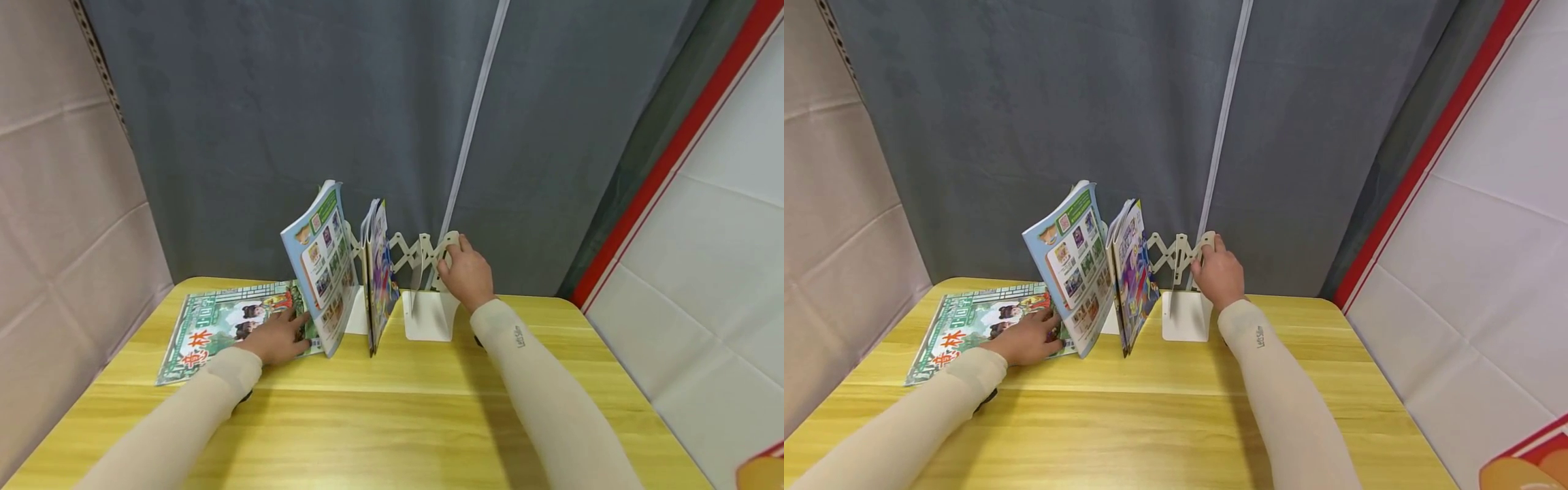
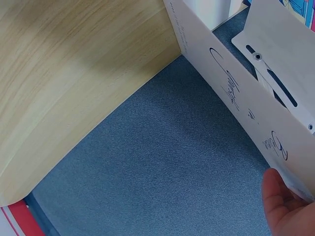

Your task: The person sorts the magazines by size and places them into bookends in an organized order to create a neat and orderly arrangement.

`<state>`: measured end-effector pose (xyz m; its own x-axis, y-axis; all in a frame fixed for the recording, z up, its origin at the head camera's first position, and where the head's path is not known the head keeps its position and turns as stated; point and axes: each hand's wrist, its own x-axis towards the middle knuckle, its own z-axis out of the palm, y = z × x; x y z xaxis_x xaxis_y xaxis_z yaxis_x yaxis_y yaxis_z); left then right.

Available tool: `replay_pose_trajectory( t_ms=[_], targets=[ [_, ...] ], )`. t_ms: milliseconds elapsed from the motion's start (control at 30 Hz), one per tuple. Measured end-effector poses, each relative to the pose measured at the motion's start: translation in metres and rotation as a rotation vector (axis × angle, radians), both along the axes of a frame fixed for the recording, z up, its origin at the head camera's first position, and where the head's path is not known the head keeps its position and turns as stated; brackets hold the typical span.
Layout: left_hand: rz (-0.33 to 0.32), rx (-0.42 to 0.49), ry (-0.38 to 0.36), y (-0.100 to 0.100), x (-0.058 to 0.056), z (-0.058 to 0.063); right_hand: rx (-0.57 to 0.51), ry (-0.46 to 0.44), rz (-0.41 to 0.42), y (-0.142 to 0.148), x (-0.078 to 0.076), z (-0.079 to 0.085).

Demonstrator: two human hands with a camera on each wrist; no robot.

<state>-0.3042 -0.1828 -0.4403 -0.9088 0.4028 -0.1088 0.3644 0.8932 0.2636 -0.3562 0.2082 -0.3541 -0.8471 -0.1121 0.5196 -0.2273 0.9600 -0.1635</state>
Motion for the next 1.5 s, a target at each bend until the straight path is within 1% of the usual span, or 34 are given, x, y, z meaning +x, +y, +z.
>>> replay_pose_trajectory(
  t_ms=[100, 267, 433, 500, 733, 933, 1033, 1233, 1400, 1500],
  targets=[
    [-0.015, -0.028, 0.022, -0.001, 0.001, -0.003, 0.004, 0.014, 0.0, 0.0, 0.0, 0.0],
    [-0.034, -0.06, 0.027, -0.001, 0.001, -0.009, 0.006, 0.017, 0.001, -0.001, 0.0, -0.001],
    [-0.034, -0.067, 0.02, -0.003, 0.003, -0.01, 0.01, 0.027, 0.003, -0.001, -0.002, -0.004],
    [-0.042, -0.072, 0.03, -0.003, 0.006, -0.01, 0.011, 0.033, 0.0, 0.0, -0.003, -0.005],
    [-0.066, -0.089, 0.079, -0.006, 0.015, -0.009, 0.011, 0.041, -0.002, 0.0, -0.004, -0.005],
    [-0.103, -0.132, 0.155, -0.01, 0.022, -0.015, 0.011, 0.039, -0.006, -0.001, -0.004, -0.006],
    [-0.119, -0.143, 0.177, -0.012, 0.023, -0.016, 0.008, 0.036, -0.008, -0.001, -0.004, -0.007],
    [-0.136, -0.122, 0.17, -0.009, 0.024, -0.015, 0.004, 0.04, -0.005, 0.001, -0.006, -0.009],
    [-0.159, -0.166, 0.209, -0.007, 0.022, -0.015, 0.005, 0.028, -0.012, 0.0, -0.006, -0.009],
    [-0.193, -0.196, 0.234, -0.005, 0.022, -0.012, 0.007, 0.027, -0.014, 0.0, -0.006, -0.008]
  ],
)
